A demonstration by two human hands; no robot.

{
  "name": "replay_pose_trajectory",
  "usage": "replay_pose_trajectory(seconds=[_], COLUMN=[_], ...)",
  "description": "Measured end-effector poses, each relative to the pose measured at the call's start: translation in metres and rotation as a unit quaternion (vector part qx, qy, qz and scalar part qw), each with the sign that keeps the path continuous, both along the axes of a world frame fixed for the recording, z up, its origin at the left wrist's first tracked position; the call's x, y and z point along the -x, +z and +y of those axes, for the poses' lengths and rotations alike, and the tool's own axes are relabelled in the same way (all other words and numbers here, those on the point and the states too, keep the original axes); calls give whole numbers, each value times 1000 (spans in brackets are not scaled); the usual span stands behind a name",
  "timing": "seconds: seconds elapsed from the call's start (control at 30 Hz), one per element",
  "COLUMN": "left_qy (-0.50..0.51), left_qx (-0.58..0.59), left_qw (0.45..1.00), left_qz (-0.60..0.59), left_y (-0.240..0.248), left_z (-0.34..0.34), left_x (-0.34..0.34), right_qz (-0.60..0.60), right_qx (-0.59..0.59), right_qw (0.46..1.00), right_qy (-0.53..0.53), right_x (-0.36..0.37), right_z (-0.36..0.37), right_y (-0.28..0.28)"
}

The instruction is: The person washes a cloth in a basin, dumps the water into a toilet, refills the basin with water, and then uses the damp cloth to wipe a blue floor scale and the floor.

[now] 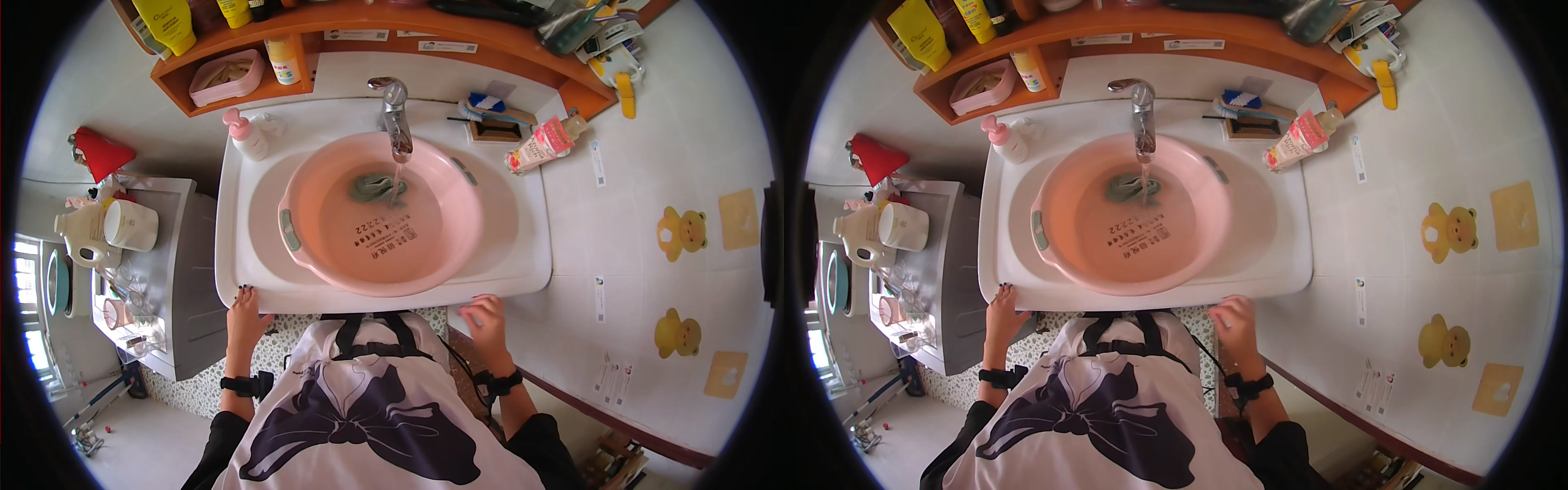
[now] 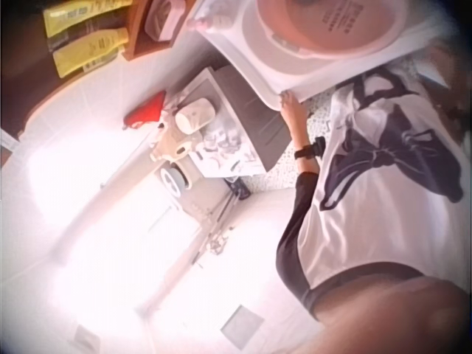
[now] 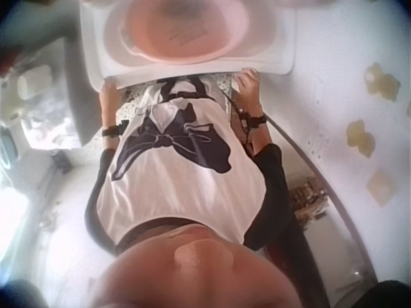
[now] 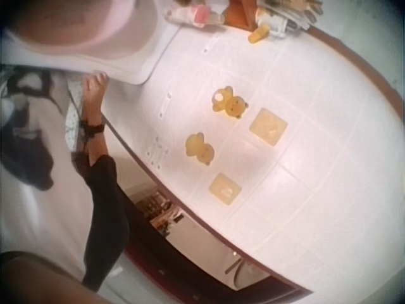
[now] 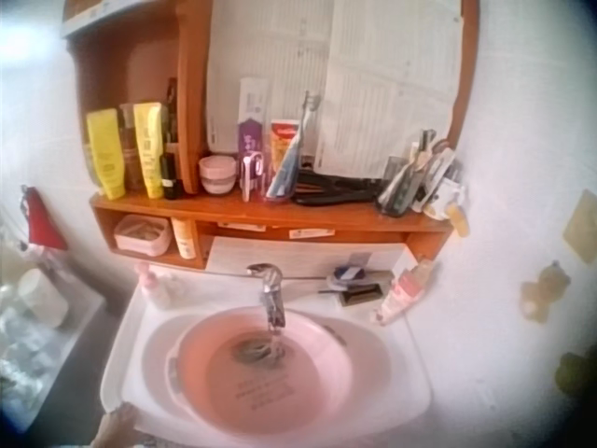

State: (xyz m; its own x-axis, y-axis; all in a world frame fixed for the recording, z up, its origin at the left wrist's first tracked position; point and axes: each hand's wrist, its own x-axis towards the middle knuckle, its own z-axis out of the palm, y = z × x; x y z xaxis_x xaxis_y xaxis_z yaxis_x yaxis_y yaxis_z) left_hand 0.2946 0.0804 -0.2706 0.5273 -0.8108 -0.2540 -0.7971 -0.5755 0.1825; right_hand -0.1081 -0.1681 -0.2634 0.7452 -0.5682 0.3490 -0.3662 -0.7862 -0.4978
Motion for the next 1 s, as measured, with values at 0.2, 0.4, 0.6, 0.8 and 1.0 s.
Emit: replay_pose_trajectory(seconds=[0.2,0.4,0.6,0.8,1.0], left_qy=[4,14,19,52,36], left_qx=[-14,-48,-40,-23,-78], left_qw=[1000,999,999,998,995], left_qz=[-8,-17,-11,-38,-59], left_y=[-5,-5,-9,-17,-3], left_z=[0,0,-1,-6,-21], left_x=[5,4,5,2,12], right_qz=[209,82,133,121,323], right_qx=[-130,-159,22,-81,49], right_qw=[968,973,970,932,847], right_qy=[-46,-148,-201,-333,-420], right_x=[17,20,29,7,-27], right_z=[4,33,6,-14,-1], right_y=[4,-9,-20,-32,-7])
